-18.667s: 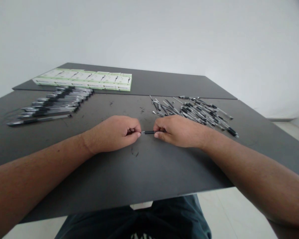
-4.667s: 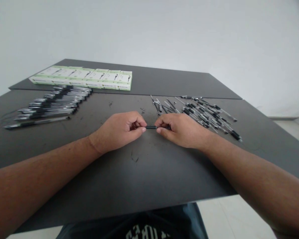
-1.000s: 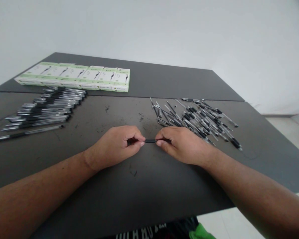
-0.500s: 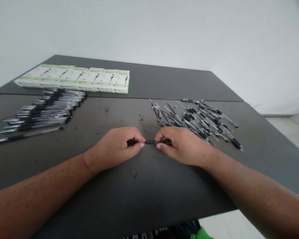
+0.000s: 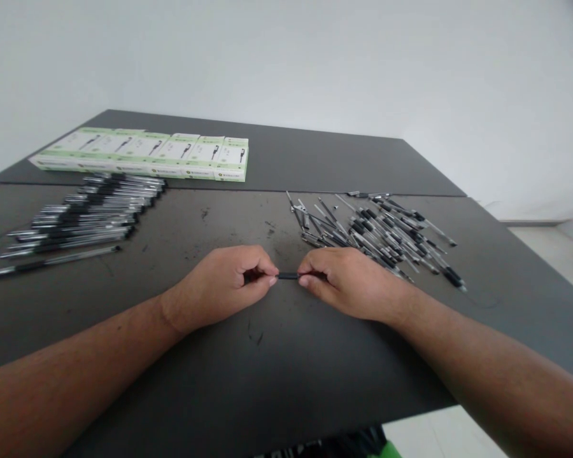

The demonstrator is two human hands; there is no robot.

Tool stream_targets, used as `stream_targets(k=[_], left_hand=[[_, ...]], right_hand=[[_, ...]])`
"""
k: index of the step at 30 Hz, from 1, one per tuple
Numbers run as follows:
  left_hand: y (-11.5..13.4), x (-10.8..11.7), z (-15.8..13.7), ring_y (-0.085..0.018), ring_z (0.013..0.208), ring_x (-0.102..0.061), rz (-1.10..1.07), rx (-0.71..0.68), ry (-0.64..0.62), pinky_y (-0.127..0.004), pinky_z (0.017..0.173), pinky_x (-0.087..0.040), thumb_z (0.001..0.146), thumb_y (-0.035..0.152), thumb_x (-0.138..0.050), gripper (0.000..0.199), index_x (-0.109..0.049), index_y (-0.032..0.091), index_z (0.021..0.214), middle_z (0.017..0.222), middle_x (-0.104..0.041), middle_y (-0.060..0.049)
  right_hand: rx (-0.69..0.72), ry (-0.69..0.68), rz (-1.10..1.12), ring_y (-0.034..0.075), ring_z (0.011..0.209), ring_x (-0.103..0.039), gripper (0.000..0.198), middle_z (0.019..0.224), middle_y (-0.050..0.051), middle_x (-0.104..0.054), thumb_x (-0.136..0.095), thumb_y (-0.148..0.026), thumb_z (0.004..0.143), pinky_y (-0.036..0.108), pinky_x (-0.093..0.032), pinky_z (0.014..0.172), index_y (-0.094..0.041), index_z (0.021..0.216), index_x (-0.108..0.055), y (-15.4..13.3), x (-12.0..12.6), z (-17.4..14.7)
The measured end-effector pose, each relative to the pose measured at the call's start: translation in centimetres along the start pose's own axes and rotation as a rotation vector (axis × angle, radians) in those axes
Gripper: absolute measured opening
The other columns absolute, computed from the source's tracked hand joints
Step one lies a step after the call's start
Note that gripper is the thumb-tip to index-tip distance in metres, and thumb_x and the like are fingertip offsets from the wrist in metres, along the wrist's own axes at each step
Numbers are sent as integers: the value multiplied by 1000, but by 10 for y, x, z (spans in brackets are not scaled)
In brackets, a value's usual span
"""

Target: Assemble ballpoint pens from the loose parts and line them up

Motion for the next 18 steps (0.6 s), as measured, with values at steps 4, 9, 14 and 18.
stream_targets(k=[4,9,14,18], left_hand=[[-1,-1,0,-15,80,-74,6,3,-2,-26,71,-52,91,32,-64,15,-76,24,93,89,-80,1],[-2,0,0,-15,79,-74,13,0,3,-27,71,-52,91,32,-63,16,-76,24,92,88,-80,1],[-2,0,0,-16,79,-74,11,15,-4,-27,71,-53,91,32,-63,15,-76,24,93,89,-81,1],[-1,0,1,-16,78,-74,23,20,-5,-26,70,-52,90,33,-63,16,-76,24,93,88,-81,0]], right_hand=[[5,14,12,19,89,-69,17,96,4,-76,-59,-27,102,31,-48,81,-19,108,-73,1,-1,0],[-21,11,16,18,88,-70,13,97,3,-77,-63,-25,99,30,-48,80,-20,107,-72,1,-1,0],[-14,3,16,19,92,-71,17,100,5,-77,-60,-28,102,31,-49,83,-20,111,-72,0,-1,0],[-36,17,28,18,87,-70,13,96,3,-76,-66,-26,97,30,-48,78,-21,108,-71,1,0,0]])
Point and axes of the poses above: each hand's wrist, its own z-axis towards the middle knuckle, its own x-axis out of the back of the hand, y = z × x, the point moved 1 cm from there along z, towards the middle knuckle
